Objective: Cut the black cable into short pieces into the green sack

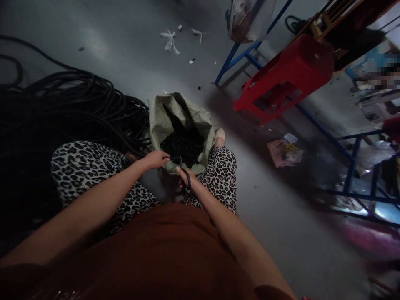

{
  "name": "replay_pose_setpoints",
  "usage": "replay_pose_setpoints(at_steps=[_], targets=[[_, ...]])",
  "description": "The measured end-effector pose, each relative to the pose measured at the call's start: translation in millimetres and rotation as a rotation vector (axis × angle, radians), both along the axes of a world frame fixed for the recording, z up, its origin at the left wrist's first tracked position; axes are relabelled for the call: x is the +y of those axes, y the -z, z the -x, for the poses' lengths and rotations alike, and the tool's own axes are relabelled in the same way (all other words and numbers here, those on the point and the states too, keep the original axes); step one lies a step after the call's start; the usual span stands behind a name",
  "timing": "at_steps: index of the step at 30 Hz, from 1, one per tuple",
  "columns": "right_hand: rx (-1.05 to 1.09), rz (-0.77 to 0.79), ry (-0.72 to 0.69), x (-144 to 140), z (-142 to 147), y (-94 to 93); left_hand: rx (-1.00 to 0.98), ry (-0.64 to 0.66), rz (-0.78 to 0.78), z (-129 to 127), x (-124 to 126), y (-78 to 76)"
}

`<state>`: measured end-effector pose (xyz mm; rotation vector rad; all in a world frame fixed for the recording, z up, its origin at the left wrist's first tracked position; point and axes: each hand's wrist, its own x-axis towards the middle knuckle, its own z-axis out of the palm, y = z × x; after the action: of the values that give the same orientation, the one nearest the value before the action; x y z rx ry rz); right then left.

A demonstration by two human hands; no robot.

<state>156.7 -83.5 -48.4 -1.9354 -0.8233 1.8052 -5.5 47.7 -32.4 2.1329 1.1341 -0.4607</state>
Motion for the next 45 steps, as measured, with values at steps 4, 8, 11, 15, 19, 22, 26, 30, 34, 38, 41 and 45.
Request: replay_pose_setpoints(at_steps=[4, 8, 11, 15, 19, 22, 26, 30, 34, 38, 41, 45], targets=[[0.002, 0.012, -0.020, 1, 2, -2.8, -0.007, 0.013, 0.000, 0, -1, -0.3], [0.019, 0.015, -0.024, 1, 2, -3.3, -0.014, 0.014, 0.000, 0, -1, -1.0], [0.025, 0.012, -0.033, 1, 2, -3.8, -0.018, 0.007, 0.005, 0, -2, -1.3], [0.026, 0.025, -0.023, 2, 4, -6.1, -0.023, 0.018, 0.020, -1, -2, -2.0], [0.026, 0.041, 0.006, 3, 6, -10.5, -0.030, 0.028, 0.023, -1, -2, -1.7], [0.030, 0.039, 0.009, 3, 7, -12.1, -0.033, 0.025, 0.021, 0, -3, -0.1], [0.031, 0.043, 0.004, 3, 6, -9.7, -0.043, 0.025, 0.015, 0, -3, 1.2], [0.023, 0.055, -0.010, 3, 5, -7.8, -0.041, 0.012, 0.027, 0, -3, 0.0], [0.018, 0.074, -0.010, 4, 6, -10.7, -0.045, 0.011, 0.040, -1, -3, -1.2], [0.009, 0.091, -0.006, 5, 7, -14.4, -0.042, 0.016, 0.035, -1, -3, -0.4], [0.009, 0.072, -0.024, 5, 7, -15.0, -0.042, 0.033, 0.034, -1, -3, 2.0], [0.004, 0.069, -0.029, 5, 7, -15.0, -0.048, 0.036, 0.035, 0, -3, 4.9]])
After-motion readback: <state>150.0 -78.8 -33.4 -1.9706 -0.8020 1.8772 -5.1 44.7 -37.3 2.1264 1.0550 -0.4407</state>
